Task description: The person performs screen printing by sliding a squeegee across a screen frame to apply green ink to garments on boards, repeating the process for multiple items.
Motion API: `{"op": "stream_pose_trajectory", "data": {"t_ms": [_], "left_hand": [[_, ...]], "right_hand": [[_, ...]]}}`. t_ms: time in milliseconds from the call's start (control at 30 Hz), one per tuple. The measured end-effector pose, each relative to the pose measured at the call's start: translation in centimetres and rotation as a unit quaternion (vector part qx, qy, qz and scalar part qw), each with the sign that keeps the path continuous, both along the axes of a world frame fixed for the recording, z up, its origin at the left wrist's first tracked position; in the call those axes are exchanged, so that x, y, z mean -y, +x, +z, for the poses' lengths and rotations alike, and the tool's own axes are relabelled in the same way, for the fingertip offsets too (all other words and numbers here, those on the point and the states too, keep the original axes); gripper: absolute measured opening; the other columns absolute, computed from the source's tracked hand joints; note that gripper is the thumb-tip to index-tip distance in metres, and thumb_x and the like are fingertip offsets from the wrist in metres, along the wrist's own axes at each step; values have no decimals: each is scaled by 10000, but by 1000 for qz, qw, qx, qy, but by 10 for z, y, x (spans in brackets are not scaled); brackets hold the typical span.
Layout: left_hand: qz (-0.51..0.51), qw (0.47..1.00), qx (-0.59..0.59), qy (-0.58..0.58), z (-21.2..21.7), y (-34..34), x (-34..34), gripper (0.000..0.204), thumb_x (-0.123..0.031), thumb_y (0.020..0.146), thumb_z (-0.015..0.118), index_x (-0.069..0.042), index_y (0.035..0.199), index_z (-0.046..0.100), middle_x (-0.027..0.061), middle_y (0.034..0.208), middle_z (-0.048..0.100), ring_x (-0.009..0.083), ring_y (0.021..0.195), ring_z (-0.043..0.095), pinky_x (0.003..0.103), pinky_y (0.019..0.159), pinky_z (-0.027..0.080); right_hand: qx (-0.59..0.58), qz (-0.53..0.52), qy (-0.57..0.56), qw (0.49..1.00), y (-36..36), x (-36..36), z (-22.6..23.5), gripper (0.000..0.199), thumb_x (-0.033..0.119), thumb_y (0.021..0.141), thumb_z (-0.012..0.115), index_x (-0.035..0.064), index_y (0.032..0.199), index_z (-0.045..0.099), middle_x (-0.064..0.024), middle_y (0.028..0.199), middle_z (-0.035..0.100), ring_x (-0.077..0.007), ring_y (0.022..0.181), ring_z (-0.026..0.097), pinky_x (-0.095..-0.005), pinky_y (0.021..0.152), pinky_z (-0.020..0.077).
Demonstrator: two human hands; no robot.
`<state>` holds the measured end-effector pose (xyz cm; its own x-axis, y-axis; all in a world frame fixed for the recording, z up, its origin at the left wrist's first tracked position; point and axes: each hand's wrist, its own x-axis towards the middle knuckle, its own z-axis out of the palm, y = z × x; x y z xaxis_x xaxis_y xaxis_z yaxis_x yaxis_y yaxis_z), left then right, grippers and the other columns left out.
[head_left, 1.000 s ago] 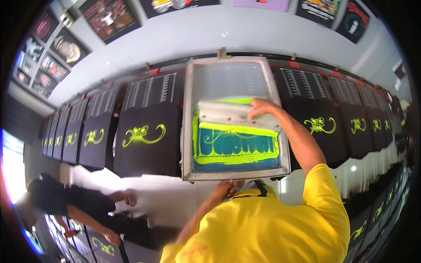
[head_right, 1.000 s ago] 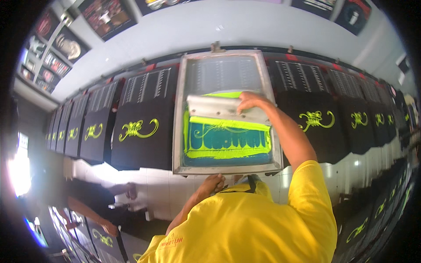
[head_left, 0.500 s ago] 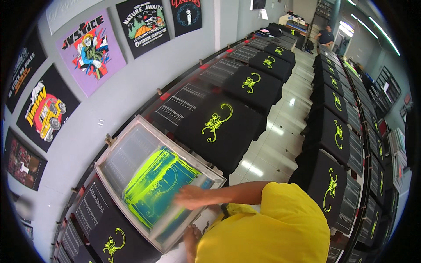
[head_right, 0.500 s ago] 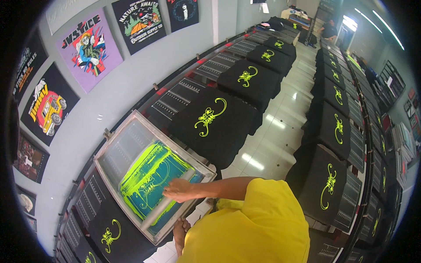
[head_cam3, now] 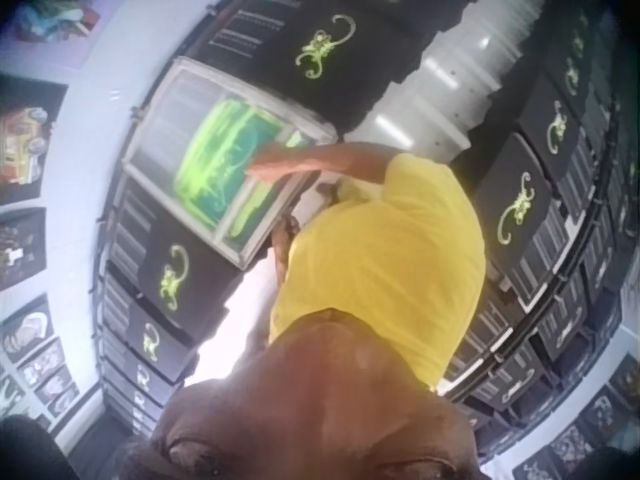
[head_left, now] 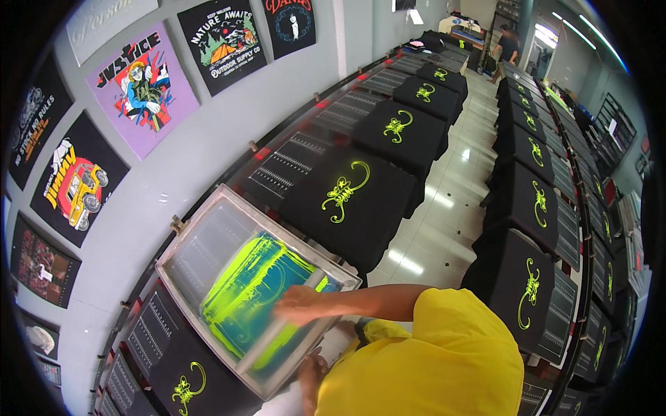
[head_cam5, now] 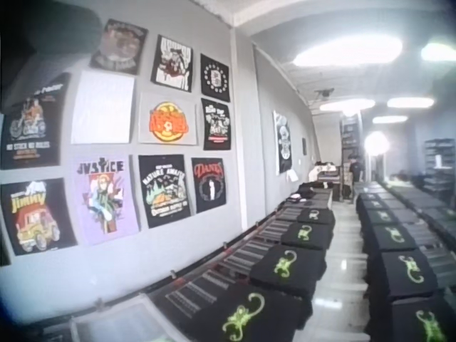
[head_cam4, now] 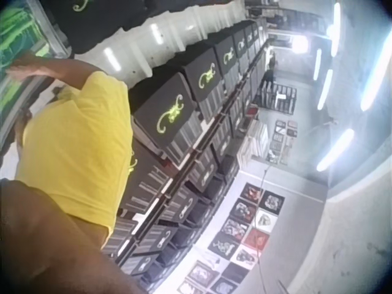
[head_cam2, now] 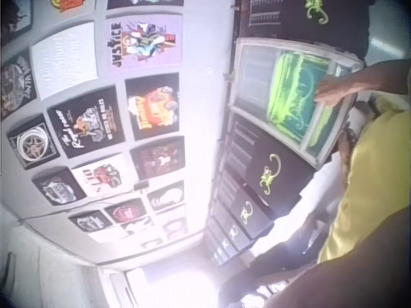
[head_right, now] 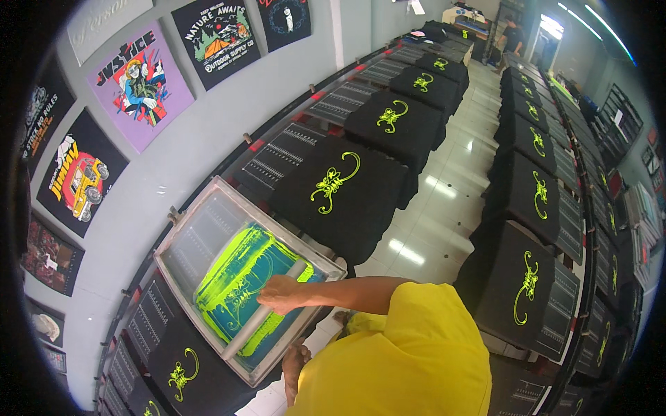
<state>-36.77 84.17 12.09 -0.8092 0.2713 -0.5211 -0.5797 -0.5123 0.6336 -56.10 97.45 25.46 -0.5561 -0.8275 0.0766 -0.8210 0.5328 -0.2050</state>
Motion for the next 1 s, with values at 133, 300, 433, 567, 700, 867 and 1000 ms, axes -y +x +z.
{"op": "stream_pose_trajectory", "data": {"t_ms": [133, 300, 433, 567, 700, 867, 1000], "left_hand": [[0, 999, 10, 49, -8, -4, -1, 388, -403, 1032, 476, -26, 1101, 538, 7, 721, 470, 123, 597, 402, 257, 523, 358], [14, 995, 55, 76, -10, -9, 4, 361, -386, 1059, 395, -50, 975, 496, 4, 692, 416, 137, 606, 403, 271, 560, 351], [66, 982, 114, 134, 10, -5, 4, 290, -307, 1070, 384, -69, 938, 485, -18, 675, 387, 122, 600, 388, 264, 550, 338], [-28, 980, -114, -162, -15, 0, 4, 283, -281, 1075, 375, -63, 944, 498, -23, 673, 387, 112, 598, 389, 255, 546, 331], [10, 1000, -8, -17, 1, -4, 5, 273, -281, 1061, 400, -60, 939, 505, -22, 663, 393, 107, 578, 389, 253, 528, 319], [58, 992, 87, 70, -7, -5, 2, 178, -208, 1015, 424, -74, 930, 505, -8, 645, 405, 124, 535, 375, 271, 496, 296], [45, 988, 81, 121, -8, -5, 5, 209, -247, 1028, 419, -83, 928, 501, -1, 654, 425, 136, 543, 389, 283, 501, 303]], "right_hand": [[14, 5, 32, 999, -6, 0, -7, 104, 135, 698, 654, 71, 772, 619, -119, 700, 671, -325, 669, 688, -448, 575, 545], [37, -1, 52, 998, -5, 2, 10, 133, 133, 662, 669, 64, 757, 608, -137, 669, 654, -333, 644, 680, -449, 542, 535], [36, 7, 28, 999, -8, 5, 4, 136, 127, 653, 670, 61, 757, 611, -146, 661, 649, -343, 637, 677, -455, 535, 533], [47, -4, 19, 999, -10, 2, -6, 117, 124, 670, 657, 60, 754, 607, -146, 658, 642, -345, 647, 674, -458, 554, 534], [42, 20, 7, 999, -12, 6, -16, 109, 130, 697, 649, 60, 762, 596, -141, 666, 634, -343, 657, 672, -465, 575, 529], [23, 24, 53, 998, -4, 1, -18, 153, 154, 731, 670, 52, 810, 588, -126, 765, 656, -317, 699, 671, -432, 608, 526], [-43, 48, 69, 996, 9, -9, -27, 242, 168, 748, 685, 43, 941, 610, -123, 892, 669, -290, 822, 671, -399, 673, 527]]}}
